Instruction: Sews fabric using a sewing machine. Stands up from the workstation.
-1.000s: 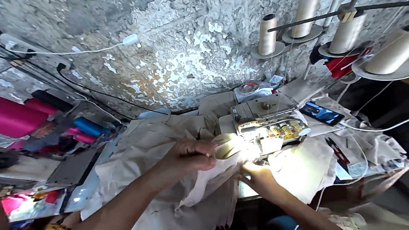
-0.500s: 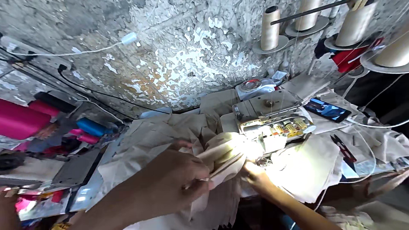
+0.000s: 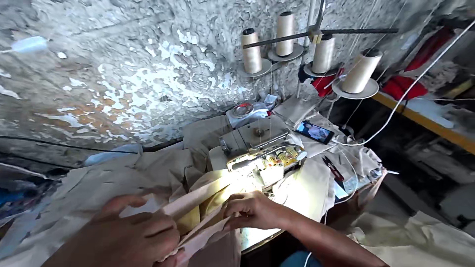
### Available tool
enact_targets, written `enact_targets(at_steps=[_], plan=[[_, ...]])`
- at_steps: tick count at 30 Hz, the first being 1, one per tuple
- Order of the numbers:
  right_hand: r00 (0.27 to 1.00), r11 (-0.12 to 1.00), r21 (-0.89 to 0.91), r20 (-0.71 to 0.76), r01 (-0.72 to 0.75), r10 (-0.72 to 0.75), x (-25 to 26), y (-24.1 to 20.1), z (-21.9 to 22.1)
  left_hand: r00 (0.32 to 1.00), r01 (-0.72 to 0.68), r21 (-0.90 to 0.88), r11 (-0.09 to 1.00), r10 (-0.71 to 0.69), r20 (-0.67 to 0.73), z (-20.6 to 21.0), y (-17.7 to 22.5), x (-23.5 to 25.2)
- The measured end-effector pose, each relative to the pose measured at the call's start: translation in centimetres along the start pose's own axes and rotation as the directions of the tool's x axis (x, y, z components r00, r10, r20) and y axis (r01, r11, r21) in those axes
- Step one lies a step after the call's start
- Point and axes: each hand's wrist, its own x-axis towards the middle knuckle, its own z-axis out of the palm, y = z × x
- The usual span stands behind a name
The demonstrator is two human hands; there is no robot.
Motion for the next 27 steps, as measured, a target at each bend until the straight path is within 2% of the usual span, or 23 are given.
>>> enact_targets(at_steps=[3,5,8,10,13,16,20,27], plan=[[0.999,0.999,0.015,-0.025,0.032,-0.032,-0.2,-0.1,-0.7,0.999,-0.035,-0.055,0.998,0.033,-0.036,0.4,-0.5,-0.1],[0.995,0.998,-0.03,-0.075,0.063,-0.066,0.1,-0.6,-1.1,0.991,-0.117,-0.263,0.958,0.095,-0.094,0.6,-0.5,0.2],[0.992,0.993,-0.079,-0.082,0.085,-0.092,0.8,-0.5,-1.4,0.971,-0.221,-0.653,0.724,0.104,-0.213,2.2,-0.4,0.5],[0.995,0.989,-0.137,-0.075,0.054,-0.065,0.7,0.6,-1.6,0.961,-0.256,-0.751,0.608,0.073,-0.268,3.2,-0.6,0.5],[0.995,0.961,-0.272,-0.094,-0.061,0.036,-0.5,3.2,-2.0,0.95,-0.277,-0.785,0.554,0.035,-0.31,3.9,-1.3,0.2],[0.979,0.952,-0.242,-0.132,-0.186,0.158,-1.7,4.7,-2.1,0.929,-0.325,-0.74,0.589,0.05,-0.368,4.2,-1.8,0.2],[0.972,0.967,-0.177,-0.178,-0.185,0.154,-2.1,4.6,-1.7,0.913,-0.36,-0.681,0.637,0.091,-0.397,3.9,-1.9,0.5],[0.951,0.953,-0.177,-0.233,-0.247,0.204,-1.2,4.2,-1.6,0.922,-0.353,-0.706,0.614,0.102,-0.373,4.0,-1.6,0.8]])
